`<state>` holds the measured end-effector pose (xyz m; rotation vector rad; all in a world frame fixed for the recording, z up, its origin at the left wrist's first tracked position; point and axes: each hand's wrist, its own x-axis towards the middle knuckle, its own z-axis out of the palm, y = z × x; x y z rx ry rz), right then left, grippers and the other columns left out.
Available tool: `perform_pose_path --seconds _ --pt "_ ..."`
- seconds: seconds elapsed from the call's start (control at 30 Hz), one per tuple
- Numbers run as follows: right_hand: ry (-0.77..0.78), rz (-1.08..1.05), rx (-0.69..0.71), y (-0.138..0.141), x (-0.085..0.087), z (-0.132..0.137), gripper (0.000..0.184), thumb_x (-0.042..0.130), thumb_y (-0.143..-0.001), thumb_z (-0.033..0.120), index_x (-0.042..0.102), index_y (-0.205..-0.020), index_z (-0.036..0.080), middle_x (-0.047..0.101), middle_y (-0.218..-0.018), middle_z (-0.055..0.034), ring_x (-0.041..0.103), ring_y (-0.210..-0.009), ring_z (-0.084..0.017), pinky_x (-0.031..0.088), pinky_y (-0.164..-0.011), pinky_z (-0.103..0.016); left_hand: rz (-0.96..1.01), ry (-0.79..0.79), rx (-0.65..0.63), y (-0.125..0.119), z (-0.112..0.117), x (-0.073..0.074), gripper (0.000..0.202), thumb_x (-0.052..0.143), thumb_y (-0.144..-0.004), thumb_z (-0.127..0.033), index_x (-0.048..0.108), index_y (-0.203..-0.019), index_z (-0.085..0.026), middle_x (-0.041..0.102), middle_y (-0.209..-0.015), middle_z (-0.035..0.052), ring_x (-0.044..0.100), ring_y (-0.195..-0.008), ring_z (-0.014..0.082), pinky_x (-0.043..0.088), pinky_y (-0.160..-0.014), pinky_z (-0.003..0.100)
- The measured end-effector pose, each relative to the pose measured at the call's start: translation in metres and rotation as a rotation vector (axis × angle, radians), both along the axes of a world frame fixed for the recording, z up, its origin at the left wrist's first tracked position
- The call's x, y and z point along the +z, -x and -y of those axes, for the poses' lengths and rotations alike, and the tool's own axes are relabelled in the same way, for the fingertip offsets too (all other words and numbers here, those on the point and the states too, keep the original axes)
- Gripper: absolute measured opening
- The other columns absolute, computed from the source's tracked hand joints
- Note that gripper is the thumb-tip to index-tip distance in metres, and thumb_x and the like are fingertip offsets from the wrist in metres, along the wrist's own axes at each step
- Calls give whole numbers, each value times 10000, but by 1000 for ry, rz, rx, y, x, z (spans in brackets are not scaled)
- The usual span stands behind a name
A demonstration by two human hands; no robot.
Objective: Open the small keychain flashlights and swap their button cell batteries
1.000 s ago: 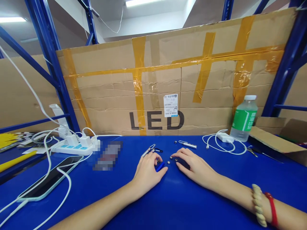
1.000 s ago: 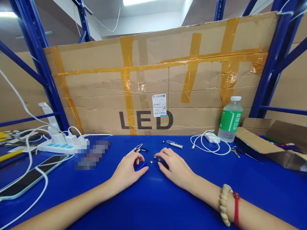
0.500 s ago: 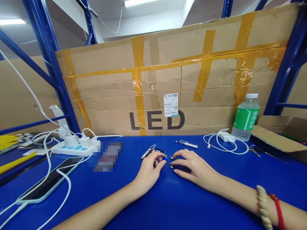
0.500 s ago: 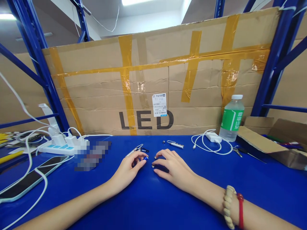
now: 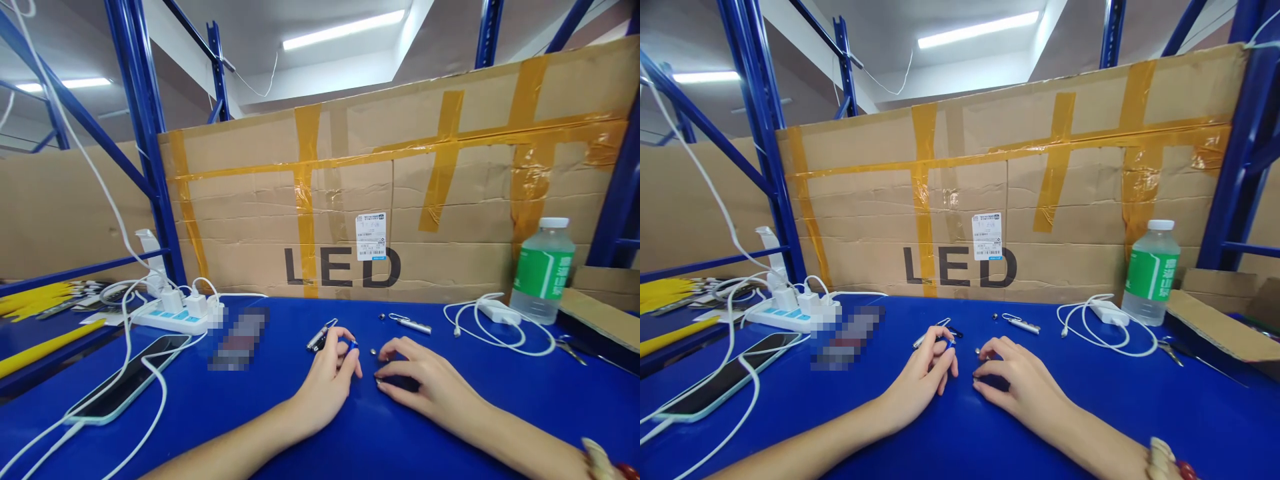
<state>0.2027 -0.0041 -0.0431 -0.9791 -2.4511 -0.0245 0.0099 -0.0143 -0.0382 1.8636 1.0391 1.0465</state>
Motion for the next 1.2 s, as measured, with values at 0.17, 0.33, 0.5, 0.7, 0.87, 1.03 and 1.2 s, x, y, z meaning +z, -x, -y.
perform_pose_path --seconds 0.17,0.33,0.5,0.7,0.87,1.03,1.2 --pt "76 -79 -17 1 -1 -1 89 569 -800 268 653 -816 244 578 -957 -38 568 -903 -169 477 -791 -289 -12 -29 15 1 -1 -2 121 337 -911 -286 347 -995 -199 470 -669 -41 404 -527 97 344 -547 228" --pt "122 -100 -48 2 -2 1 57 586 -781 245 628 -818 234 581 -938 -25 571 -867 -158 470 -771 -281 -64 -47 21 3 0 -1 154 317 -910 -298 377 -1004 -191 395 -607 -58 400 -571 120 338 -592 246" --pt "163 -87 -94 4 2 3 69 573 -783 240 622 -832 231 594 -909 -18 575 -852 -159 469 -751 -277 -99 -83 16 3 0 -1 170 305 -909 -300 390 -1006 -189 420 -625 -47 428 -605 130 341 -632 261" --pt "141 -52 -87 3 5 4 142 547 -810 265 662 -892 252 597 -953 -20 585 -865 -161 461 -761 -270 -136 -84 7 2 0 -3 176 330 -903 -307 405 -1013 -191 441 -632 -42 438 -605 131 343 -612 250" --pt "180 -71 -59 1 4 3 159 520 -832 264 668 -888 244 598 -949 -22 587 -842 -143 449 -745 -236 -162 -94 -1 2 1 -2 172 334 -906 -293 411 -1027 -198 457 -647 -40 423 -587 121 341 -581 233" --pt "245 -108 -84 2 4 2 112 551 -817 275 646 -847 223 596 -927 -14 577 -812 -135 441 -710 -229 -146 -98 -23 2 1 0 142 361 -895 -257 435 -996 -189 533 -700 -19 459 -601 115 361 -582 221" --pt "227 -95 -91 2 3 1 85 574 -810 271 637 -833 219 619 -874 -5 570 -830 -150 434 -715 -248 -181 -89 -13 1 1 3 207 434 -863 -253 495 -1047 -181 608 -724 -3 488 -596 121 362 -560 217"
